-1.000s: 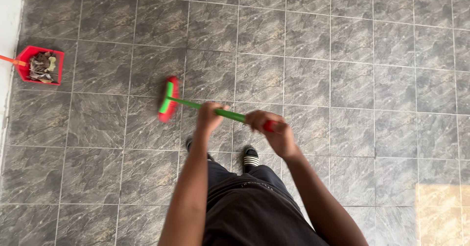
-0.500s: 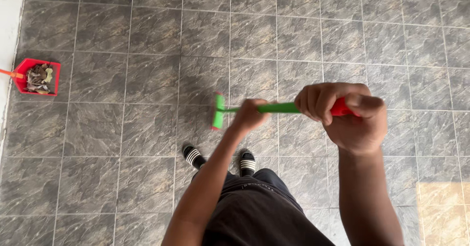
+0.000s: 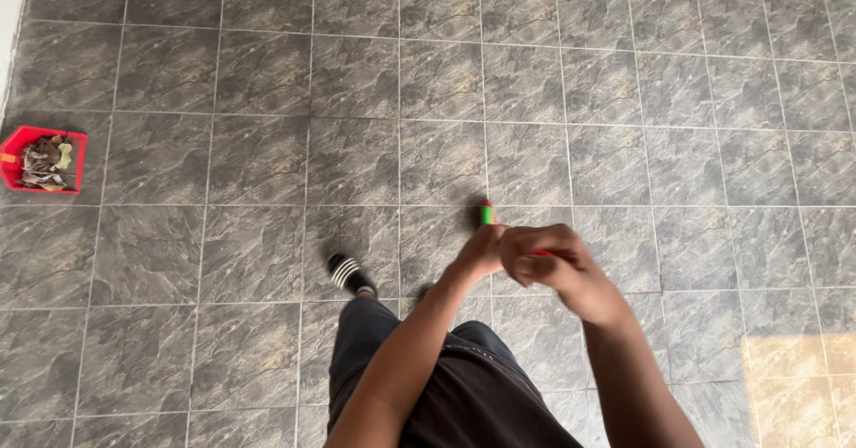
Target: The person sweeps a tiled floor using a broom with a green handle and red bristles, moving debris across the surface near a bicycle and a scooter.
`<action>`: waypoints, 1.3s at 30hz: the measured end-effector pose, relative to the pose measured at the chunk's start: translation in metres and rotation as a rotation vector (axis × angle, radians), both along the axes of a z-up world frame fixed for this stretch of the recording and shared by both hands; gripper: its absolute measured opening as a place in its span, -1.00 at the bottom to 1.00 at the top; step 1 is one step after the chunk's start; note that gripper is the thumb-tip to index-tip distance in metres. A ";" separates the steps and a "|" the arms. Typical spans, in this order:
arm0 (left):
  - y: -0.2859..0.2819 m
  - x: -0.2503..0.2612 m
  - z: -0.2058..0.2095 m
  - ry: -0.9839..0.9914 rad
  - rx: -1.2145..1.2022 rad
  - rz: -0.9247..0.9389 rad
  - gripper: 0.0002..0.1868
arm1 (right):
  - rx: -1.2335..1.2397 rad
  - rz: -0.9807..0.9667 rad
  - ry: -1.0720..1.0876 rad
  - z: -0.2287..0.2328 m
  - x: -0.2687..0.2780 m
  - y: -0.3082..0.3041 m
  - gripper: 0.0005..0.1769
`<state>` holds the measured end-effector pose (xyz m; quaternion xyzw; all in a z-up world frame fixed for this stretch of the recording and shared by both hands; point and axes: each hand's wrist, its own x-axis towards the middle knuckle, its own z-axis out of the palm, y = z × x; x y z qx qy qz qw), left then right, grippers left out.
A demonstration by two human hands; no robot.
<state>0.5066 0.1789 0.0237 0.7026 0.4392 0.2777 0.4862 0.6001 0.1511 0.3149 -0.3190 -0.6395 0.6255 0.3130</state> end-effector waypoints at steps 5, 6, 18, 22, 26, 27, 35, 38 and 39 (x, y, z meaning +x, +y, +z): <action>0.016 -0.054 0.042 0.009 0.057 0.091 -0.57 | 0.024 0.087 0.208 0.001 -0.004 0.020 -0.66; 0.021 -0.066 0.051 0.034 -0.010 0.101 -0.50 | 0.025 0.095 0.222 0.002 -0.010 0.024 -0.65; 0.068 -0.221 0.070 0.093 -0.039 0.265 -0.36 | -0.002 0.186 0.417 -0.015 -0.120 0.095 -0.47; 0.082 -0.269 0.068 0.167 -0.084 0.306 -0.38 | -0.010 0.208 0.480 -0.022 -0.160 0.110 -0.46; 0.092 -0.316 0.050 0.164 0.052 0.342 -0.43 | 0.010 0.192 0.495 -0.035 -0.195 0.127 -0.49; 0.094 -0.329 0.043 0.185 0.043 0.337 -0.43 | 0.011 0.183 0.498 -0.040 -0.204 0.130 -0.51; 0.107 -0.425 -0.001 0.361 -0.095 0.416 -0.41 | -0.119 0.112 0.581 -0.110 -0.282 0.141 -0.54; 0.111 -0.452 -0.004 0.274 0.075 0.441 -0.48 | -0.142 0.054 0.567 -0.115 -0.305 0.144 -0.54; 0.115 -0.458 -0.003 0.326 0.020 0.450 -0.46 | -0.146 0.037 0.557 -0.113 -0.309 0.146 -0.53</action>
